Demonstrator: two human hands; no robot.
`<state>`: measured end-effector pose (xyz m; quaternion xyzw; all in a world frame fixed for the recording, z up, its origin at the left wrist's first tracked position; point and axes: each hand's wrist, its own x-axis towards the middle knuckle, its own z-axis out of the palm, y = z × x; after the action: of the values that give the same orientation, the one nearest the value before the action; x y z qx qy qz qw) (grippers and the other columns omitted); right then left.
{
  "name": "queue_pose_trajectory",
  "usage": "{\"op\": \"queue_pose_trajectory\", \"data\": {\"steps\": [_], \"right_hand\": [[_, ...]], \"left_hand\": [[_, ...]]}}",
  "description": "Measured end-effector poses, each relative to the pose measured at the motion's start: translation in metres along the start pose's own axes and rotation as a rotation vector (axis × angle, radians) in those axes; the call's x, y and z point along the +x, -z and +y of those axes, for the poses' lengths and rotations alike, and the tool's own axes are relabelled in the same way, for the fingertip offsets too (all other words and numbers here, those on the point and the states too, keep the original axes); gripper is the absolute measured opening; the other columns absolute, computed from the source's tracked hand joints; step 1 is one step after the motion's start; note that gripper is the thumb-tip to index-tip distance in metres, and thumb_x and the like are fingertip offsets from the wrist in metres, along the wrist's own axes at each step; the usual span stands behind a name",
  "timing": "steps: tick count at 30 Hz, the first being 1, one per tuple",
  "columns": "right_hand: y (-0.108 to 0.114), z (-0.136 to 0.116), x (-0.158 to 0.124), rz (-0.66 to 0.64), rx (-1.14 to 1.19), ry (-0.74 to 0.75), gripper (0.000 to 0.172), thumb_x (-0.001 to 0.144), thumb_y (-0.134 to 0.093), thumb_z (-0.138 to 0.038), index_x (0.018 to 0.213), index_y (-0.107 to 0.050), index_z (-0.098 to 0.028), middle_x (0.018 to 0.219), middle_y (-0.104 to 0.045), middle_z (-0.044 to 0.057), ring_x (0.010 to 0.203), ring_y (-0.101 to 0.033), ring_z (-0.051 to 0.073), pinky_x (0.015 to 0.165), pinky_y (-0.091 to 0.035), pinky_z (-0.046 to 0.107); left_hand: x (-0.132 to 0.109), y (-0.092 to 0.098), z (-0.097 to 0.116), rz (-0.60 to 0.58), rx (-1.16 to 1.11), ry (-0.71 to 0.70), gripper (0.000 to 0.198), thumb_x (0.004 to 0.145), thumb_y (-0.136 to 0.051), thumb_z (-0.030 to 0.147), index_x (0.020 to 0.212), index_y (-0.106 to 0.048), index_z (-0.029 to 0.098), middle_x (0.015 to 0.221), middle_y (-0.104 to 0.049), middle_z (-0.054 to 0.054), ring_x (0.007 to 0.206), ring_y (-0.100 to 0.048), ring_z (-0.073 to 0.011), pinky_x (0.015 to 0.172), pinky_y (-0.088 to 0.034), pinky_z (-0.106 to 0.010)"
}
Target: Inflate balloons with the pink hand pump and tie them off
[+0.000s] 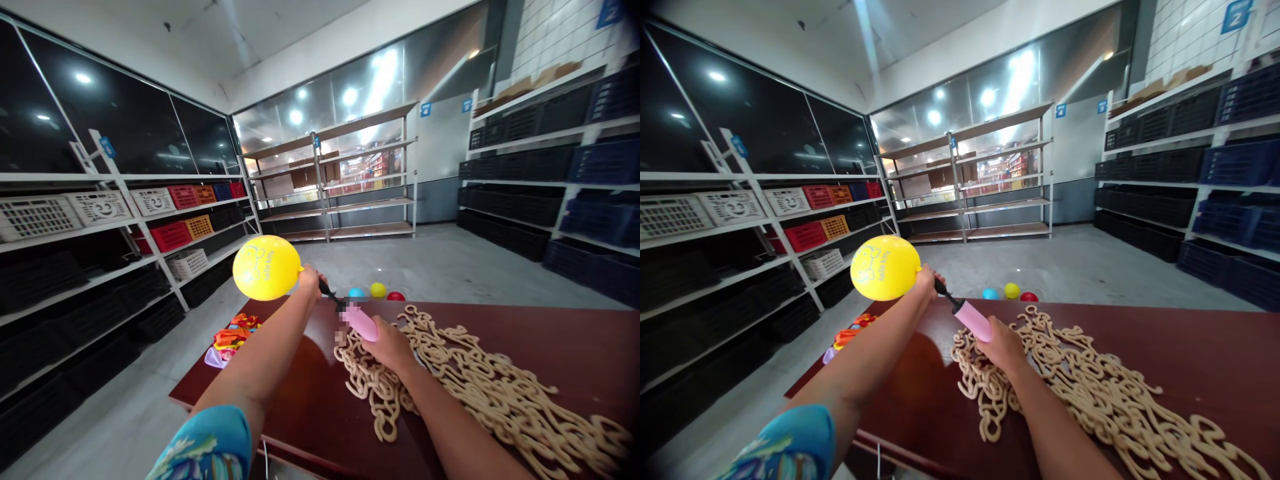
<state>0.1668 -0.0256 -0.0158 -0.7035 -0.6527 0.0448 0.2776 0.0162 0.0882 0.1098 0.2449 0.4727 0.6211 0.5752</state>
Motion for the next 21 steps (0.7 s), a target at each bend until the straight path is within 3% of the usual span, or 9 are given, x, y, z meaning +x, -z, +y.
{"op": "queue_pose_trajectory", "data": {"steps": [3,6,9,16,18,21], "right_hand": [[0.003,-0.002,0.000,-0.012,0.006,-0.022,0.028,0.067,-0.061,-0.035,0.089,-0.051,-0.021,0.081,-0.063,0.002,0.073,-0.060,0.018,0.054,-0.026,0.026],[0.005,-0.002,-0.001,0.015,0.016,-0.009,0.030,0.068,-0.060,-0.035,0.092,-0.050,-0.021,0.082,-0.063,0.003,0.072,-0.059,0.018,0.054,-0.025,0.026],[0.006,-0.002,-0.001,0.035,0.047,0.040,0.031,0.068,-0.060,-0.036,0.093,-0.050,-0.021,0.082,-0.063,0.003,0.072,-0.059,0.018,0.054,-0.026,0.026],[0.004,0.000,0.002,0.061,0.096,0.068,0.029,0.067,-0.060,-0.032,0.093,-0.051,-0.023,0.082,-0.063,0.001,0.073,-0.059,0.018,0.056,-0.028,0.025],[0.002,0.002,0.002,0.070,0.100,0.062,0.030,0.067,-0.060,-0.031,0.094,-0.052,-0.023,0.082,-0.063,0.002,0.074,-0.059,0.018,0.057,-0.029,0.026],[0.000,0.004,0.001,0.069,0.085,0.041,0.030,0.067,-0.061,-0.031,0.094,-0.052,-0.022,0.082,-0.063,0.002,0.074,-0.060,0.019,0.057,-0.030,0.026]], "left_hand": [[-0.011,-0.007,-0.018,-0.020,0.005,0.024,0.032,0.084,-0.038,0.042,0.062,-0.032,0.020,0.044,-0.034,0.003,0.036,-0.037,-0.0099,0.038,-0.031,-0.022],[-0.016,-0.008,-0.014,-0.045,0.007,0.011,0.033,0.084,-0.038,0.043,0.062,-0.031,0.020,0.044,-0.033,0.003,0.036,-0.036,-0.0099,0.038,-0.031,-0.022],[-0.013,-0.004,0.015,-0.082,-0.011,-0.016,0.031,0.085,-0.036,0.040,0.062,-0.030,0.020,0.044,-0.031,0.004,0.035,-0.035,-0.0092,0.039,-0.031,-0.022],[0.005,0.010,0.105,-0.094,-0.008,-0.136,0.027,0.085,-0.039,0.037,0.066,-0.029,0.021,0.048,-0.030,0.005,0.035,-0.035,-0.0083,0.040,-0.031,-0.022],[0.007,0.011,0.114,-0.100,0.005,-0.158,0.027,0.085,-0.039,0.037,0.066,-0.030,0.021,0.048,-0.030,0.006,0.035,-0.035,-0.0082,0.040,-0.031,-0.022],[0.007,0.010,0.103,-0.088,-0.004,-0.148,0.029,0.085,-0.039,0.041,0.066,-0.029,0.021,0.048,-0.030,0.006,0.036,-0.035,-0.0081,0.040,-0.031,-0.021]]}}
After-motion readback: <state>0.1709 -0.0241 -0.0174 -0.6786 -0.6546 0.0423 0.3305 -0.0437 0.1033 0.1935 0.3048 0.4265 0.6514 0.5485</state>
